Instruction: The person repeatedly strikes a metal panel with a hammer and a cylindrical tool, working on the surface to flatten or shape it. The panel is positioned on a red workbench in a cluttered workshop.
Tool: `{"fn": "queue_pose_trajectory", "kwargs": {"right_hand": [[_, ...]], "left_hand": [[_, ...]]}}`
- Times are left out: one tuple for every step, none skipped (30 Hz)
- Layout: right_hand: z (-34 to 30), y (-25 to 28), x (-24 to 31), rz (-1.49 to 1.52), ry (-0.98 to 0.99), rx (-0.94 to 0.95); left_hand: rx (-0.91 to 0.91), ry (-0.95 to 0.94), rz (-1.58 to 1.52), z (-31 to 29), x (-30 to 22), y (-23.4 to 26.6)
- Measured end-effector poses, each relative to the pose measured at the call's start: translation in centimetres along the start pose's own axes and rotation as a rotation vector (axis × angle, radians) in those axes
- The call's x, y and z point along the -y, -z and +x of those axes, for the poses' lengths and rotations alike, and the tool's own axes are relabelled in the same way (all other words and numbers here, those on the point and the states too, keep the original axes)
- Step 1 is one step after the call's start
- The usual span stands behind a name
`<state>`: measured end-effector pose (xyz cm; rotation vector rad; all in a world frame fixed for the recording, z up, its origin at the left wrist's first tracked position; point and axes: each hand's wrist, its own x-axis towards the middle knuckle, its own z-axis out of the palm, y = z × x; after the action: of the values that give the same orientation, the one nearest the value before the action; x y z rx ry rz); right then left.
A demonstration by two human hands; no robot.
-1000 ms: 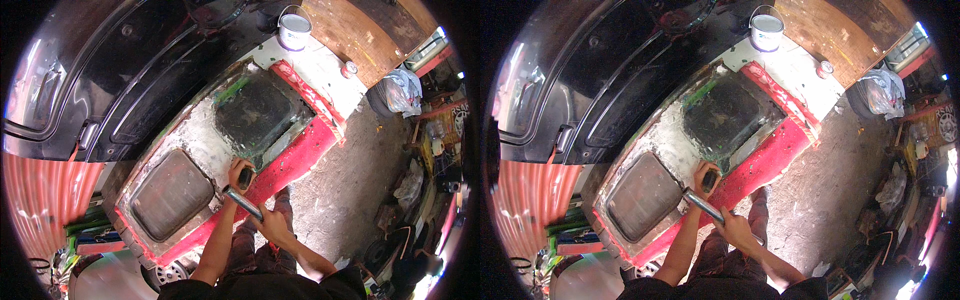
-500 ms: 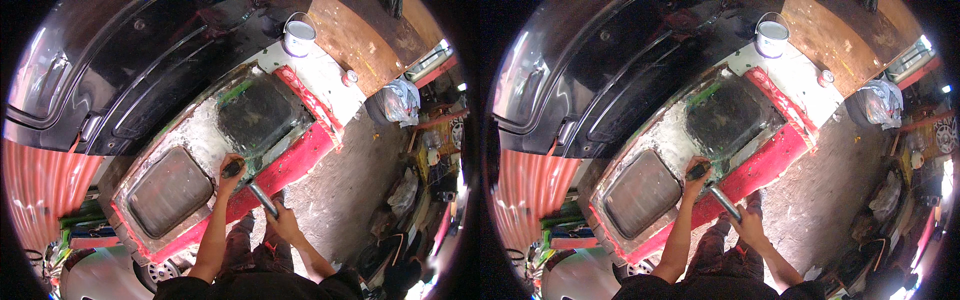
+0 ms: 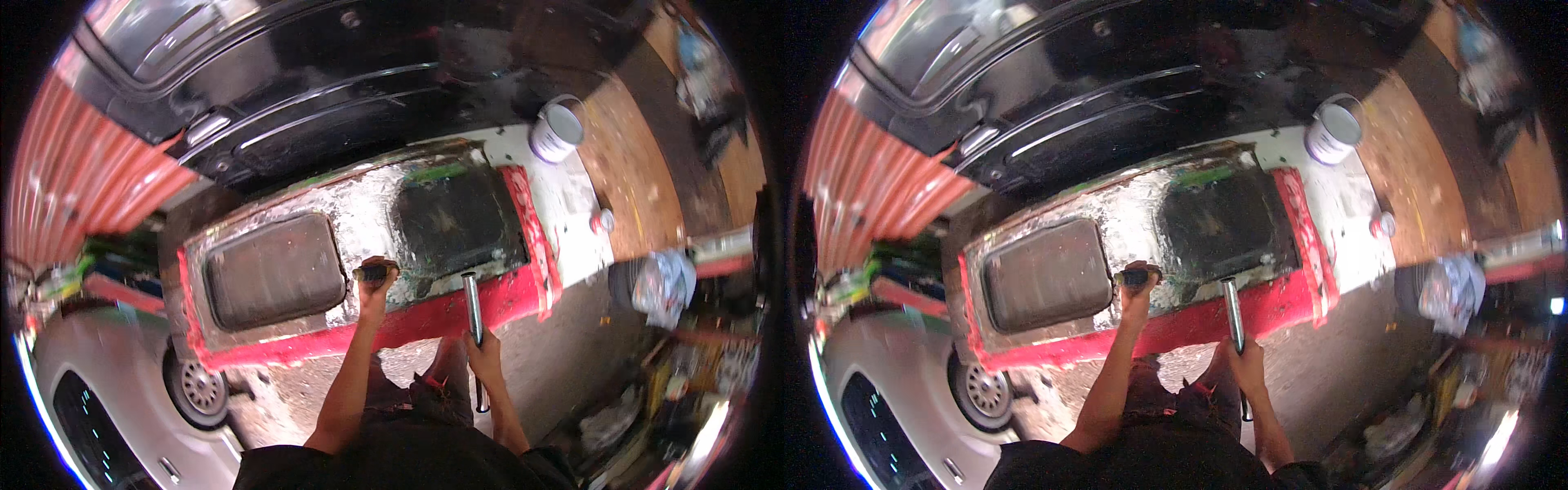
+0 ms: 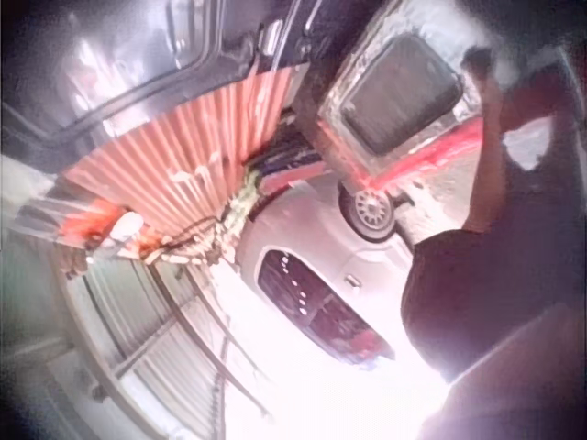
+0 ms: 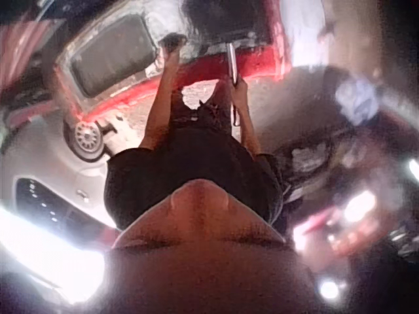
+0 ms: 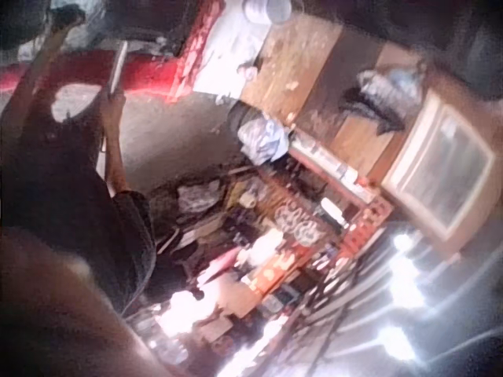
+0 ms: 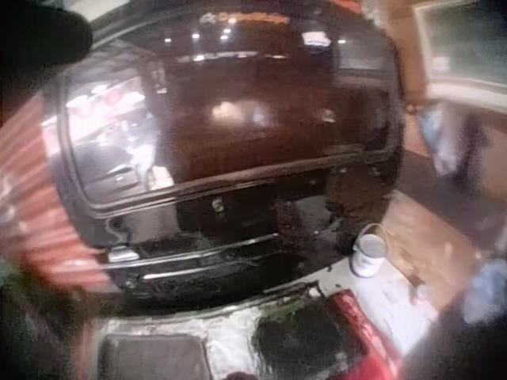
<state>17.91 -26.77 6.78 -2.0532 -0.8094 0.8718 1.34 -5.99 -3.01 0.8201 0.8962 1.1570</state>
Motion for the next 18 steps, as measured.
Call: {"fn": "queue_pose_trajectory", "kwargs": {"right_hand": [[1.5, 1.0, 0.4, -0.032, 0.012, 0.056], [2.9, 1.9, 0.6, -0.064, 0.025, 0.113], [4.6, 2.5, -0.3, -0.086, 0.128, 0.133], [5.8, 3.3, -1.1, -0.166, 0.178, 0.183], [7.2, 4.3, -1.7, -0.244, 0.231, 0.233], [9.0, 5.1, -1.8, -0.314, 0.299, 0.275], [10.0, 6.4, -1.3, -0.316, 0.201, 0.367], [10.9, 7.2, -0.9, -0.278, 0.275, 0.365], [12.0, 7.9, -0.4, -0.234, 0.352, 0.358], [12.9, 8.5, 0.0, -0.188, 0.431, 0.35], [14.4, 9.6, -1.0, -0.339, 0.338, 0.458], [15.3, 10.0, -1.2, -0.334, 0.375, 0.489], [16.1, 10.3, -1.3, -0.327, 0.409, 0.517], [16.6, 10.4, -1.4, -0.319, 0.441, 0.543], [16.9, 10.2, -1.4, -0.28, 0.519, 0.51], [17.0, 10.1, -1.3, -0.282, 0.509, 0.517], [16.9, 9.8, -1.2, -0.284, 0.499, 0.524], [17.0, 9.7, -0.9, -0.288, 0.493, 0.527]], "left_hand": [[-0.03, -0.046, -0.071, -0.1, 0.8, -0.3], [-0.093, -0.013, -0.027, -0.3, 1.3, -0.2], [-0.125, -0.037, -0.064, -0.1, 2.0, -0.4], [-0.155, -0.042, -0.087, -0.6, 2.3, -0.5], [-0.209, -0.047, -0.062, -1.1, 2.6, -0.6], [-0.247, -0.061, -0.017, -1.2, 2.7, -0.7], [-0.284, -0.059, 0.023, -1.8, 3.0, -0.8], [-0.32, -0.054, 0.064, -2.4, 3.4, -1.1], [-0.38, -0.071, 0.091, -2.8, 3.0, -2.4], [-0.361, -0.089, 0.095, -3.0, 3.1, -3.3], [-0.338, -0.105, 0.1, -3.2, 3.1, -4.2], [-0.31, -0.123, 0.114, -3.4, 3.1, -4.5], [-0.242, -0.082, 0.18, -3.5, 3.6, -4.4], [-0.237, -0.099, 0.165, -3.6, 4.1, -4.8], [-0.231, -0.115, 0.15, -3.6, 3.7, -6.3], [-0.222, -0.13, 0.135, -3.5, 3.4, -7.2], [-0.101, -0.1, 0.274, -3.1, 5.0, -5.4], [-0.189, -0.149, 0.217, -3.0, 5.3, -5.6]]}}
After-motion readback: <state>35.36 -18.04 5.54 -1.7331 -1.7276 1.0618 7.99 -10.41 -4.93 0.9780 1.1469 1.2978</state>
